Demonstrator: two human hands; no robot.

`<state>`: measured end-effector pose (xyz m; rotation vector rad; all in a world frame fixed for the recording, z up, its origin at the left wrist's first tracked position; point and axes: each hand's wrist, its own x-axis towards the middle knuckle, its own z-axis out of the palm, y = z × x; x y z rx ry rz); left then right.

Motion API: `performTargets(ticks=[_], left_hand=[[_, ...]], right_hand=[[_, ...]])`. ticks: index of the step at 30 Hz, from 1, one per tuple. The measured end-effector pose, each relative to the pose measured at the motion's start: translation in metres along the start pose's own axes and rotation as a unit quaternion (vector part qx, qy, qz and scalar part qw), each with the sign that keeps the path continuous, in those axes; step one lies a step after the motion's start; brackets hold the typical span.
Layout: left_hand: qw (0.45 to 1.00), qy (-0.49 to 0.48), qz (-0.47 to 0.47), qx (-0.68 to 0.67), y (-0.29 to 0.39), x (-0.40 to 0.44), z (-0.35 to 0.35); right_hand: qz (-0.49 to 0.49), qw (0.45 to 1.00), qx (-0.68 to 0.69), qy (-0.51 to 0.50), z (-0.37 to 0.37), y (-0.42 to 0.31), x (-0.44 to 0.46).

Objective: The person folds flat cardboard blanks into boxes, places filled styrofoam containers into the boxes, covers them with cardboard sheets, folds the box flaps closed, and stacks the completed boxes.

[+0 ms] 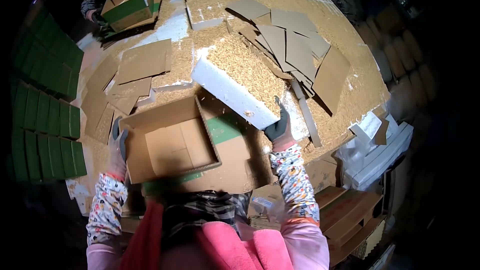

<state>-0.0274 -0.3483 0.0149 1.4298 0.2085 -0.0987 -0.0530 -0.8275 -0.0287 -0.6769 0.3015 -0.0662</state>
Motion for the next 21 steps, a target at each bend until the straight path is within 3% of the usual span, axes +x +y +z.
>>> performTargets(ticks=[1,3,4,5,7,8,10,11,12,13,14,15,16,17,18,20,21], left_hand=[[0.997,-0.024,-0.009,-0.07,-0.007,0.01,-0.005],[0.993,-0.087,0.052,-0.065,-0.001,0.026,0.0],[0.986,-0.084,0.021,-0.145,-0.014,0.045,0.001],[0.97,-0.055,-0.043,-0.235,-0.017,0.057,0.003],[0.963,-0.035,-0.046,-0.262,-0.044,0.089,0.007],[0.965,0.03,-0.076,-0.25,0.002,0.054,0.034],[0.953,-0.044,-0.111,-0.277,0.056,0.006,0.057],[0.978,-0.109,-0.075,-0.162,0.01,0.045,0.036],[0.924,-0.235,-0.135,-0.27,0.035,0.018,0.033],[0.917,-0.228,-0.176,-0.278,0.03,0.019,0.024],[0.915,-0.23,-0.154,-0.293,0.027,0.012,0.023],[0.941,-0.182,-0.096,-0.267,0.002,0.034,0.013],[0.963,-0.162,-0.072,-0.203,0.001,0.042,0.006],[0.98,-0.139,-0.052,-0.136,0.0,0.049,-0.001],[0.996,-0.079,-0.04,0.007,-0.009,0.061,-0.007],[0.973,-0.073,0.09,0.197,-0.041,0.098,-0.024],[0.991,-0.099,0.011,0.094,-0.032,0.09,-0.014]], right_hand=[[0.003,0.999,-0.036,-0.025,0.019,-0.007,-0.016],[0.056,0.996,-0.058,-0.041,0.065,-0.03,-0.044],[0.08,0.992,-0.083,-0.051,0.089,-0.04,-0.055],[0.1,0.984,-0.132,-0.065,0.11,-0.047,-0.065],[0.12,0.961,-0.235,-0.087,0.159,-0.053,-0.079],[0.12,0.946,-0.287,-0.087,0.184,-0.05,-0.087],[0.143,0.93,-0.323,-0.105,0.215,-0.026,-0.096],[0.17,0.899,-0.38,-0.137,0.181,-0.016,-0.075],[0.177,0.918,-0.338,-0.11,0.206,0.006,-0.087],[0.176,0.914,-0.359,-0.077,0.203,0.022,-0.087],[0.106,0.905,-0.388,-0.136,0.192,0.031,-0.085],[0.074,0.905,-0.393,-0.148,0.195,0.032,-0.084],[0.086,0.916,-0.38,-0.094,0.183,0.039,-0.075],[0.115,0.909,-0.386,-0.107,0.186,0.035,-0.078],[0.147,0.903,-0.387,-0.119,0.19,0.029,-0.084],[0.132,0.863,-0.474,-0.113,0.192,0.02,-0.088],[-0.182,0.682,-0.655,-0.27,0.139,0.04,-0.058]])
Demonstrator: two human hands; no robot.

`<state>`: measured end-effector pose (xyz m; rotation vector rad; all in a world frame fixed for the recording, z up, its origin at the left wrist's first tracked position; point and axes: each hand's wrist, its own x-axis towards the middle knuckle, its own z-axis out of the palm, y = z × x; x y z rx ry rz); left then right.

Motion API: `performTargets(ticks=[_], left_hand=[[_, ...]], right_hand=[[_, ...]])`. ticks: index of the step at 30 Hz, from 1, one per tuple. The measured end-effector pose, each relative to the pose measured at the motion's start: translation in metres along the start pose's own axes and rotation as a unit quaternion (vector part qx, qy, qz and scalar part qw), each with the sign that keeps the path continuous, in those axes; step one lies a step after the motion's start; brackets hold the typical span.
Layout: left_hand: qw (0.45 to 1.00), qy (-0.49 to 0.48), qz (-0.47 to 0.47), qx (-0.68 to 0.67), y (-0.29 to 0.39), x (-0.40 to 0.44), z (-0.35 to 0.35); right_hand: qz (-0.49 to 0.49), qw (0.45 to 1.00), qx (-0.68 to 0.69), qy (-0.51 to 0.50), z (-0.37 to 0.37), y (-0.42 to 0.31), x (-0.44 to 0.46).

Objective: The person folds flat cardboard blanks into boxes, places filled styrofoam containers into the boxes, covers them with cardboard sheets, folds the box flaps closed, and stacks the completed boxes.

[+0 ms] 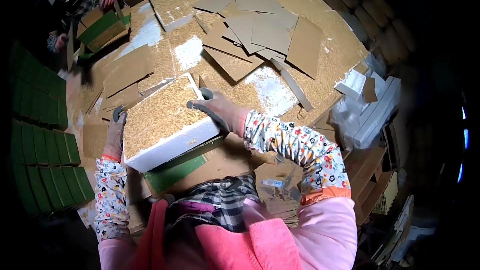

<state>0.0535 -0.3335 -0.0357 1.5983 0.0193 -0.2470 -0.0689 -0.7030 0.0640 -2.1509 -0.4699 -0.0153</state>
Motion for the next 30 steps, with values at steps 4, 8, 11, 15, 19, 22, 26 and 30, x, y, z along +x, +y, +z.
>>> performTargets(ticks=[4,8,11,15,19,22,26,30], left_hand=[[0.989,0.02,-0.095,-0.108,0.039,-0.028,0.017],[0.995,0.073,0.022,0.071,0.028,-0.023,0.02],[0.978,0.087,-0.093,-0.167,0.014,-0.02,0.023],[0.883,-0.057,-0.118,-0.451,0.037,-0.039,0.032],[0.877,-0.138,-0.151,-0.434,0.057,-0.047,0.029],[0.892,-0.03,-0.171,-0.418,0.045,-0.035,0.028],[0.911,-0.052,-0.093,-0.399,0.041,-0.025,0.028],[0.916,-0.022,0.285,0.281,-0.004,-0.026,-0.005]], right_hand=[[0.285,0.86,0.416,0.074,-0.007,-0.041,0.007],[0.225,0.878,0.417,0.072,-0.051,-0.069,0.004],[0.16,0.928,0.317,0.112,-0.061,-0.091,0.006],[0.162,0.927,0.329,0.078,-0.038,-0.095,0.013],[0.139,0.962,0.235,0.003,-0.005,-0.043,0.024],[0.158,0.939,0.304,-0.021,-0.029,-0.069,0.013],[0.211,0.952,0.221,-0.027,-0.018,-0.073,0.013],[0.195,0.981,-0.008,0.002,0.037,-0.027,0.004]])
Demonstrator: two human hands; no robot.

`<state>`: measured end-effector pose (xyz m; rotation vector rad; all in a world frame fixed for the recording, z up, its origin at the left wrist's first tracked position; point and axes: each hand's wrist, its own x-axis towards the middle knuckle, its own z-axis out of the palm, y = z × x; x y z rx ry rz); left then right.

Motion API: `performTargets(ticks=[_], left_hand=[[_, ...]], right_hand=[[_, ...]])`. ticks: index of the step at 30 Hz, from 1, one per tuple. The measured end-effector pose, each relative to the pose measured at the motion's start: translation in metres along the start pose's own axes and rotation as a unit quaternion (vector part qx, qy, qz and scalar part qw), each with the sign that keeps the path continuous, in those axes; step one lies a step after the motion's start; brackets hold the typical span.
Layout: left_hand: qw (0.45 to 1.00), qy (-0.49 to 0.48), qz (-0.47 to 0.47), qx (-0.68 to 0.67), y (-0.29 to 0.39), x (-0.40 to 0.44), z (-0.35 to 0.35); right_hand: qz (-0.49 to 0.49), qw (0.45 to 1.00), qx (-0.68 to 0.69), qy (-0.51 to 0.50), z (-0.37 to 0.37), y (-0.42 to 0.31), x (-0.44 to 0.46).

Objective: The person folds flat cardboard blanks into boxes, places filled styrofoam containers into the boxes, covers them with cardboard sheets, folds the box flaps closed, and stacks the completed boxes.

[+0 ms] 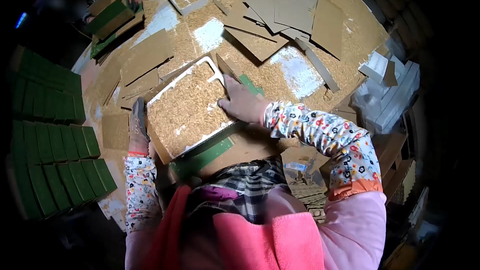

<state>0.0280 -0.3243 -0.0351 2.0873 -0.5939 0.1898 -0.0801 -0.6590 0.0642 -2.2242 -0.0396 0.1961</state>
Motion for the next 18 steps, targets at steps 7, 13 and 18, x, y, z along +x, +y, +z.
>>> performTargets(ticks=[7,13,18], left_hand=[[0.986,0.092,-0.139,0.031,0.032,0.008,0.005],[0.953,0.144,-0.264,-0.046,0.034,0.016,0.011],[0.958,0.058,-0.279,0.039,0.038,0.022,-0.005]], right_hand=[[-0.07,0.939,-0.136,0.307,-0.041,0.094,0.098],[0.103,0.896,-0.423,0.093,-0.058,0.218,0.188],[-0.257,0.91,-0.322,0.036,-0.076,0.031,0.109]])
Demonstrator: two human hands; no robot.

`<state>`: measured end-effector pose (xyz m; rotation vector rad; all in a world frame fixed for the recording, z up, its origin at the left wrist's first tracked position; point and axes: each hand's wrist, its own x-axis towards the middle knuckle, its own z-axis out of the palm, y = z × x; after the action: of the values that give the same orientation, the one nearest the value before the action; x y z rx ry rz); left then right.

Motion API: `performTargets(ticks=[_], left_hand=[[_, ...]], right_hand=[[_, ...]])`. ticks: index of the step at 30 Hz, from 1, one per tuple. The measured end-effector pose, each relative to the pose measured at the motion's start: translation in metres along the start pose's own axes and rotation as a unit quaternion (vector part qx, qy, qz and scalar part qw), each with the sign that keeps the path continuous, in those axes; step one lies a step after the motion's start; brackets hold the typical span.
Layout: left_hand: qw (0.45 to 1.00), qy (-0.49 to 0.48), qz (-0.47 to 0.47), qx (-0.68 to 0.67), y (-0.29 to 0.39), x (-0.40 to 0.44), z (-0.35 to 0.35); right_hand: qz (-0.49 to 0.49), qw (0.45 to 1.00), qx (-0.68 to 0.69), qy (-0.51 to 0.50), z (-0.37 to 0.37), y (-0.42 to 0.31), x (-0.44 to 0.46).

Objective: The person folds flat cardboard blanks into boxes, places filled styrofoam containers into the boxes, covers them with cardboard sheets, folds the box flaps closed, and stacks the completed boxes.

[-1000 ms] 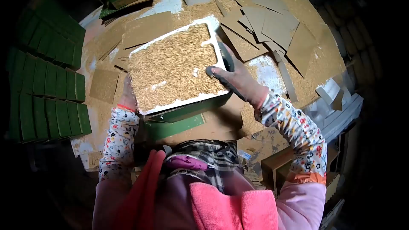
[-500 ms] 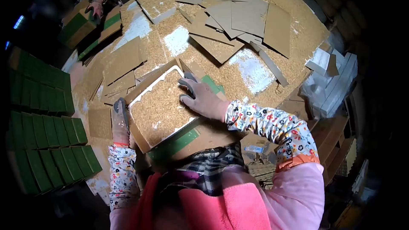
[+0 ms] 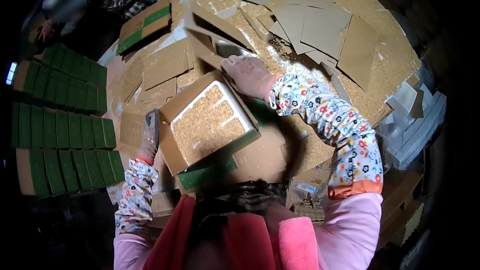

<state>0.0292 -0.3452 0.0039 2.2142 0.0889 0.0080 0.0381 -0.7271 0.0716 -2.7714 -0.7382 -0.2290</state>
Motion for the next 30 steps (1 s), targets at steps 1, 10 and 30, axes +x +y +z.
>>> performTargets(ticks=[1,10,30], left_hand=[[0.999,-0.03,-0.004,0.014,0.004,0.004,-0.017],[0.808,-0.364,0.21,0.413,0.108,-0.085,0.02],[0.991,0.046,-0.111,-0.051,-0.03,-0.071,0.075]], right_hand=[[-0.105,0.994,-0.03,-0.018,-0.003,-0.02,-0.005],[-0.186,0.881,-0.061,-0.431,0.008,-0.082,-0.052],[0.222,0.86,0.396,-0.232,0.128,-0.003,-0.02]])
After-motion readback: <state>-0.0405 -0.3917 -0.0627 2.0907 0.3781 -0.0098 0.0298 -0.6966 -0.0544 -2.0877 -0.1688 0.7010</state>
